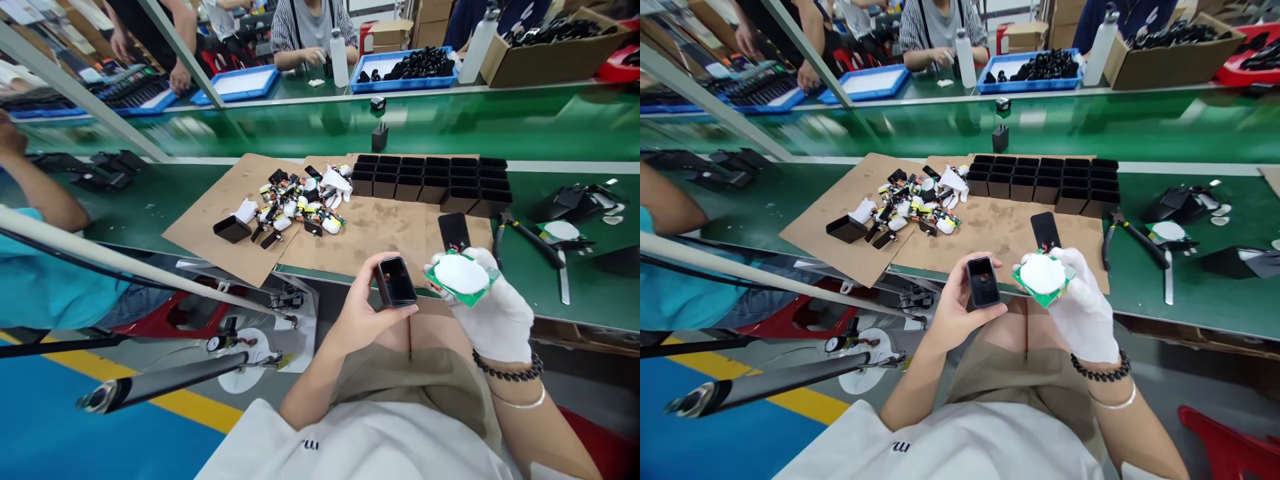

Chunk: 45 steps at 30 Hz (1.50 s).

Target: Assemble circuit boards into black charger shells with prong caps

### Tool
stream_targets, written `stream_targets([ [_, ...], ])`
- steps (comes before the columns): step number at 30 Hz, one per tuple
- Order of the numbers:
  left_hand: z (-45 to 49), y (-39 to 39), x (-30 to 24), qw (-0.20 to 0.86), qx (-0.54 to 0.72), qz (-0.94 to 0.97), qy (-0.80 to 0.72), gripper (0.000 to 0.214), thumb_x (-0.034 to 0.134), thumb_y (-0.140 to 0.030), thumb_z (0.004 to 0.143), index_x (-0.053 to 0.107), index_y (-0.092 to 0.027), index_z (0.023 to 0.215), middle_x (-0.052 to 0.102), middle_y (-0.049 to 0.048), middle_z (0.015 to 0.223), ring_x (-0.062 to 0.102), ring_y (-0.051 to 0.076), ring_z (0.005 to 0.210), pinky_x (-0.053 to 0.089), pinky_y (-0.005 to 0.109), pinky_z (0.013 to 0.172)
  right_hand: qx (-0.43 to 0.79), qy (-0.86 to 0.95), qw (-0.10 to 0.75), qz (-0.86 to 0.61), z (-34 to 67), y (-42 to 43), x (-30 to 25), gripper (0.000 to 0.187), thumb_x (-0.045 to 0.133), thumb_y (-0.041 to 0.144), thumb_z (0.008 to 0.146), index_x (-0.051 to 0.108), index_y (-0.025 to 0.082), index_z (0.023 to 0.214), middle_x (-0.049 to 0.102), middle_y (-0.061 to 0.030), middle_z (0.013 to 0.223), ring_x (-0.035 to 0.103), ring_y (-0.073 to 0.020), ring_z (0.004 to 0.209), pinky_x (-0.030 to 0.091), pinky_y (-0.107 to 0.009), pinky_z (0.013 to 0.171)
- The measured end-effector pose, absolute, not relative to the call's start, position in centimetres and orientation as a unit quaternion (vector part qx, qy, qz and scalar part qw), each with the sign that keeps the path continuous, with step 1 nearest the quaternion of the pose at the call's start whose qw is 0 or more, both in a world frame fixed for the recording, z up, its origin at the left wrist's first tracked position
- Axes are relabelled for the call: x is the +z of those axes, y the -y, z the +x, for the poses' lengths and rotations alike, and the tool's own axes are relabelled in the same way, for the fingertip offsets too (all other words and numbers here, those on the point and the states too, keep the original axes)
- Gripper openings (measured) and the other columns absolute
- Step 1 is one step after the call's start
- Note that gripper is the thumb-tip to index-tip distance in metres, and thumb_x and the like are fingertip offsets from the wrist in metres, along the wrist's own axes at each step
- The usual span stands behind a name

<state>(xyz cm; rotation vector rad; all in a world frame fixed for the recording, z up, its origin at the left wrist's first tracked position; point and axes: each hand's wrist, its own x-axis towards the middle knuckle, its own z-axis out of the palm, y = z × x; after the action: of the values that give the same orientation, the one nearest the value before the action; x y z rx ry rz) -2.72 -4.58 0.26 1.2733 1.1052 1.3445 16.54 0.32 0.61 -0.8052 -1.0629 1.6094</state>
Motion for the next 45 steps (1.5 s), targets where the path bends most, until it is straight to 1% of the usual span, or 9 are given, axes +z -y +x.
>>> stream_targets([
  [3, -2.4, 4.6, 0.8, 0.454, 0.544, 0.542, -0.452, 0.063, 0.085, -0.03, 0.075, 0.055, -0.025, 0.131, 0.06, 0.0085, 0.136, 0.055, 0.026, 0.13, 0.04, 0.037, 0.114, 0.598, 0.497, 0.545, -0.312, 16.7, 0.9, 1.6, 0.038, 0.076, 0.059, 0.076, 0.065, 0.037, 0.104, 0.075, -0.0025, 0.113, 0.072, -0.0341, 0.11, 0.06, -0.055, 0.091],
  [7, -2.1, 4.9, 1.2, 0.456, 0.532, 0.558, -0.445, 0.062, 0.083, -0.029, 0.077, 0.056, -0.024, 0.133, 0.062, 0.0092, 0.136, 0.058, 0.027, 0.128, 0.042, 0.04, 0.114, 0.491, 0.573, 0.613, -0.233, 16.5, 1.5, 2.9, 0.035, 0.084, 0.038, 0.075, 0.071, 0.037, 0.108, 0.077, -0.0023, 0.105, 0.071, -0.0344, 0.112, 0.058, -0.057, 0.098],
  [11, -1.8, 5.1, 1.5, 0.446, 0.535, 0.59, -0.409, 0.062, 0.081, -0.026, 0.078, 0.057, -0.026, 0.135, 0.062, 0.0074, 0.137, 0.058, 0.027, 0.129, 0.043, 0.037, 0.112, 0.435, 0.663, 0.573, -0.207, 16.7, 1.3, 3.4, 0.044, 0.088, 0.022, 0.069, 0.074, 0.033, 0.109, 0.076, -0.0066, 0.114, 0.072, -0.0321, 0.109, 0.06, -0.054, 0.095],
  [15, -1.6, 5.3, 1.7, 0.449, 0.531, 0.605, -0.387, 0.065, 0.082, -0.023, 0.076, 0.057, -0.028, 0.136, 0.063, 0.0062, 0.137, 0.059, 0.026, 0.128, 0.045, 0.036, 0.111, 0.424, 0.695, 0.549, -0.19, 17.1, 1.3, 3.2, 0.045, 0.085, 0.017, 0.071, 0.072, 0.035, 0.11, 0.077, -0.0035, 0.097, 0.071, -0.0286, 0.111, 0.058, -0.053, 0.1],
  [18, -1.5, 5.4, 2.0, 0.446, 0.527, 0.608, -0.39, 0.062, 0.081, -0.024, 0.078, 0.058, -0.027, 0.135, 0.063, 0.0074, 0.136, 0.059, 0.027, 0.127, 0.046, 0.036, 0.11, 0.406, 0.712, 0.544, -0.18, 17.4, 1.4, 3.4, 0.048, 0.084, 0.013, 0.071, 0.072, 0.034, 0.112, 0.076, -0.0046, 0.098, 0.071, -0.0269, 0.111, 0.059, -0.05, 0.098],
  [26, -1.1, 5.3, 2.3, 0.446, 0.521, 0.615, -0.389, 0.059, 0.08, -0.028, 0.08, 0.059, -0.026, 0.135, 0.064, 0.008, 0.133, 0.059, 0.027, 0.126, 0.047, 0.036, 0.108, 0.379, 0.726, 0.546, -0.177, 17.6, 1.5, 3.7, 0.046, 0.083, 0.013, 0.072, 0.072, 0.034, 0.111, 0.074, -0.002, 0.08, 0.073, -0.0257, 0.1, 0.061, -0.049, 0.094],
  [31, -1.2, 5.2, 2.3, 0.443, 0.517, 0.619, -0.391, 0.059, 0.08, -0.027, 0.079, 0.059, -0.025, 0.134, 0.064, 0.0082, 0.134, 0.059, 0.027, 0.127, 0.046, 0.037, 0.11, 0.391, 0.724, 0.539, -0.183, 17.5, 1.4, 3.4, 0.05, 0.084, 0.011, 0.071, 0.071, 0.035, 0.113, 0.077, -0.0029, 0.089, 0.074, -0.0266, 0.102, 0.06, -0.049, 0.094],
  [39, -1.6, 5.1, 2.0, 0.437, 0.507, 0.635, -0.386, 0.066, 0.08, -0.016, 0.076, 0.056, -0.029, 0.136, 0.063, 0.006, 0.135, 0.059, 0.027, 0.127, 0.046, 0.036, 0.109, 0.406, 0.719, 0.533, -0.187, 17.4, 1.4, 3.1, 0.049, 0.081, 0.011, 0.074, 0.071, 0.036, 0.115, 0.075, -0.0006, 0.079, 0.073, -0.0257, 0.103, 0.058, -0.052, 0.1],
  [45, -1.7, 5.1, 1.6, 0.436, 0.509, 0.631, -0.39, 0.065, 0.081, -0.016, 0.075, 0.057, -0.027, 0.134, 0.063, 0.0067, 0.133, 0.06, 0.027, 0.124, 0.047, 0.035, 0.107, 0.394, 0.723, 0.532, -0.198, 17.2, 1.3, 3.2, 0.046, 0.084, 0.013, 0.071, 0.072, 0.035, 0.11, 0.076, -0.0027, 0.094, 0.074, -0.0254, 0.094, 0.059, -0.052, 0.097],
])
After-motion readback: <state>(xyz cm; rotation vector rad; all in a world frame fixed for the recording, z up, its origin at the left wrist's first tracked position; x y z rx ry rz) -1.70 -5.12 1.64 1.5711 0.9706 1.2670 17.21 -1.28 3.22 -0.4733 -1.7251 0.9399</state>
